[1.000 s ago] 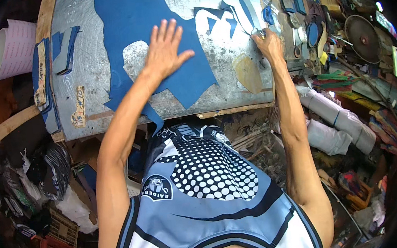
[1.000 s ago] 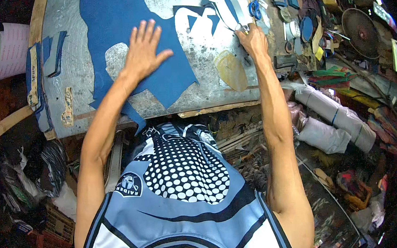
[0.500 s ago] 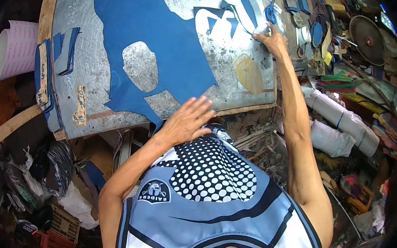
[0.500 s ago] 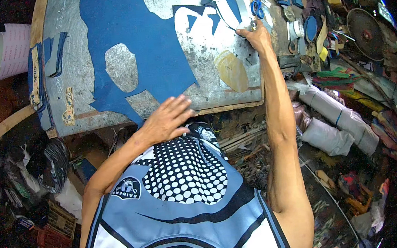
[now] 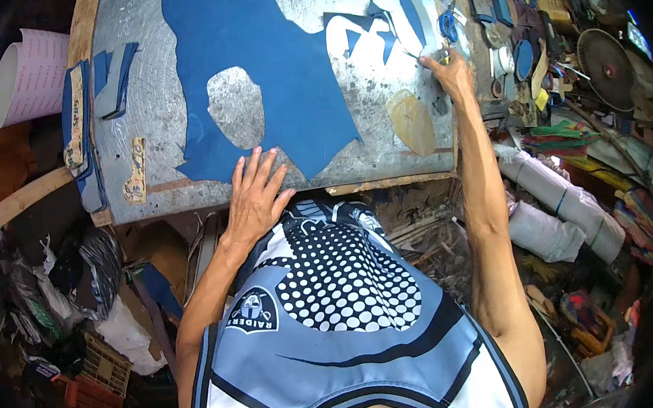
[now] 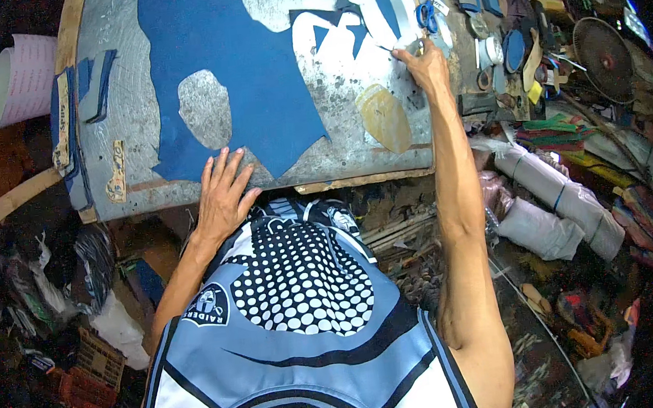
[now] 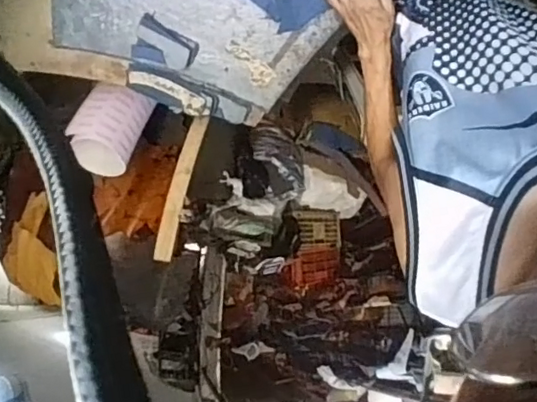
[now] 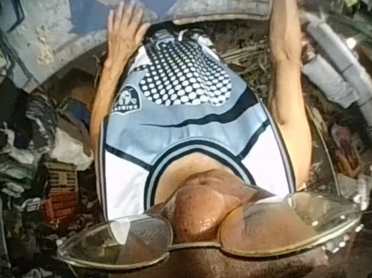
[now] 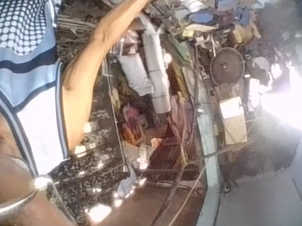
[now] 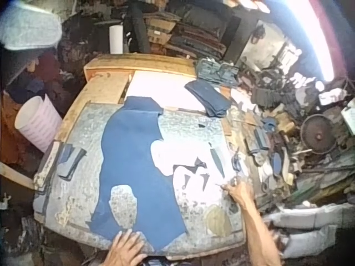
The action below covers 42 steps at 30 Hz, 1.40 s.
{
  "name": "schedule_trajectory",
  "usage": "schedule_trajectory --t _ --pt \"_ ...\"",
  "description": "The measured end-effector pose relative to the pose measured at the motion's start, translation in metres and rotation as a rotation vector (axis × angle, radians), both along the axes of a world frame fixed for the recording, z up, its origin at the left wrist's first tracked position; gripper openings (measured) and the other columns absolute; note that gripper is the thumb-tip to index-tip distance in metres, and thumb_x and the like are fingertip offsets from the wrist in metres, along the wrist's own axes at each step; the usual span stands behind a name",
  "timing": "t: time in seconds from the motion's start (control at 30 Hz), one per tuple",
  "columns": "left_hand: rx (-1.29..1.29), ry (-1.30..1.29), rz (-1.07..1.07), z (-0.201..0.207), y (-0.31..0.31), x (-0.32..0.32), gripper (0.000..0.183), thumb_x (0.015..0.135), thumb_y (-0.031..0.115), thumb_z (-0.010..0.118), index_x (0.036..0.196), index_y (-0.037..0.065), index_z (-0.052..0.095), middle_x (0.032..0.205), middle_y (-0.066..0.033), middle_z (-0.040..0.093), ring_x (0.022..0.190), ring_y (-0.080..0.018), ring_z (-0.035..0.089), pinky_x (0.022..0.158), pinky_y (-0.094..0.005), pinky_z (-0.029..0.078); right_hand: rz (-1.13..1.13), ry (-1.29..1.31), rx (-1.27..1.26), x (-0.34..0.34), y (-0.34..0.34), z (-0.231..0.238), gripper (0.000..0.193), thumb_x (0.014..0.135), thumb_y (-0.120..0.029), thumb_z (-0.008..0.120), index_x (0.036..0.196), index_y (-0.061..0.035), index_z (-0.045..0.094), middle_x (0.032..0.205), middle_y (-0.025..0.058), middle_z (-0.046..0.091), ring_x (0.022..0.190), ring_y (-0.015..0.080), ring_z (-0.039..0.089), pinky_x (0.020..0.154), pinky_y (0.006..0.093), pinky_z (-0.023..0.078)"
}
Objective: Cutting out shoe component shapes from a sheet of blue material using a hand-held cutter and template.
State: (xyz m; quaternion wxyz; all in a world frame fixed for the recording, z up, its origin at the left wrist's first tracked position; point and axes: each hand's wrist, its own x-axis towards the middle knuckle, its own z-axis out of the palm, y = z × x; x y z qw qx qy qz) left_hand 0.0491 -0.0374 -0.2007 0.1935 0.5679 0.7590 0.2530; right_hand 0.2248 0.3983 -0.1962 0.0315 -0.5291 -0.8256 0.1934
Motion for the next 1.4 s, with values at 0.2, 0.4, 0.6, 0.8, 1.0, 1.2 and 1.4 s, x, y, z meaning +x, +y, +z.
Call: schedule_trajectory --t 0.2,0.4,0.6,0.8,1.0,1.2,1.4 --pt "0.055 -0.020 -0.009 -0.005 -0.013 -0.008 0.038 0.084 0.018 0.070 0.117 0.001 0.062 0.141 -0.0197 0.049 0.132 -0.0384 0.045 0.110 -0.0526 0.032 -0.070 0.016 0.119 0.003 -0.012 -0.003 0.049 0.083 -0.034 0.070 0.121 -0.0037 0.065 0.109 0.0258 0.068 0.102 0.0419 0.065 0.088 0.0485 0.050" --pt "0.044 -0.001 -0.023 -0.005 -0.011 -0.007 0.040 0.084 0.015 0.070 0.119 0.001 0.060 0.142 -0.0228 0.048 0.133 -0.0389 0.044 0.111 -0.0525 0.032 -0.190 0.065 0.070 0.009 0.031 -0.003 0.043 0.082 -0.035 0.064 0.109 -0.0022 0.068 0.103 0.0286 0.067 0.102 0.0452 0.063 0.087 0.0500 0.049" --pt "0.007 0.061 -0.025 -0.013 -0.013 0.002 0.058 0.079 0.025 0.076 0.127 0.001 0.053 0.146 -0.0254 0.042 0.137 -0.0428 0.037 0.114 -0.0571 0.025 -0.330 0.104 0.122 0.027 0.132 -0.019 0.049 0.076 -0.038 0.069 0.104 0.0028 0.069 0.101 0.0300 0.067 0.098 0.0453 0.065 0.084 0.0476 0.051" --pt "-0.040 0.052 0.000 -0.017 -0.012 0.004 0.068 0.075 0.035 0.078 0.128 0.000 0.053 0.148 -0.0257 0.040 0.138 -0.0431 0.036 0.113 -0.0591 0.023 -0.291 -0.068 0.301 0.007 0.211 -0.011 0.061 0.077 -0.051 0.073 0.098 0.0058 0.071 0.108 0.0271 0.068 0.105 0.0405 0.065 0.086 0.0463 0.051" --pt "-0.083 0.078 -0.004 -0.022 -0.016 0.006 0.076 0.074 0.047 0.078 0.129 0.002 0.053 0.146 -0.0257 0.042 0.138 -0.0428 0.036 0.113 -0.0593 0.023 -0.285 -0.288 0.115 -0.010 0.255 -0.005 0.072 0.075 -0.058 0.074 0.109 0.0050 0.068 0.114 0.0265 0.067 0.109 0.0388 0.065 0.089 0.0452 0.051" --pt "-0.130 0.072 0.000 -0.019 -0.029 0.006 0.077 0.076 0.052 0.076 0.131 0.004 0.052 0.146 -0.0250 0.042 0.138 -0.0423 0.037 0.113 -0.0596 0.023 -0.261 -0.300 0.037 -0.005 0.271 -0.034 0.073 0.068 -0.054 0.078 0.109 0.0048 0.070 0.117 0.0248 0.066 0.113 0.0384 0.063 0.093 0.0435 0.051" --pt "-0.135 0.042 0.014 -0.006 -0.016 0.001 0.074 0.080 0.054 0.071 0.133 0.005 0.053 0.149 -0.0212 0.041 0.138 -0.0403 0.036 0.113 -0.0558 0.024 0.075 -0.186 -0.047 -0.008 0.279 -0.035 0.075 0.065 -0.072 0.074 0.076 0.0022 0.074 0.074 0.0159 0.072 0.071 0.0288 0.072 0.062 0.0405 0.053"
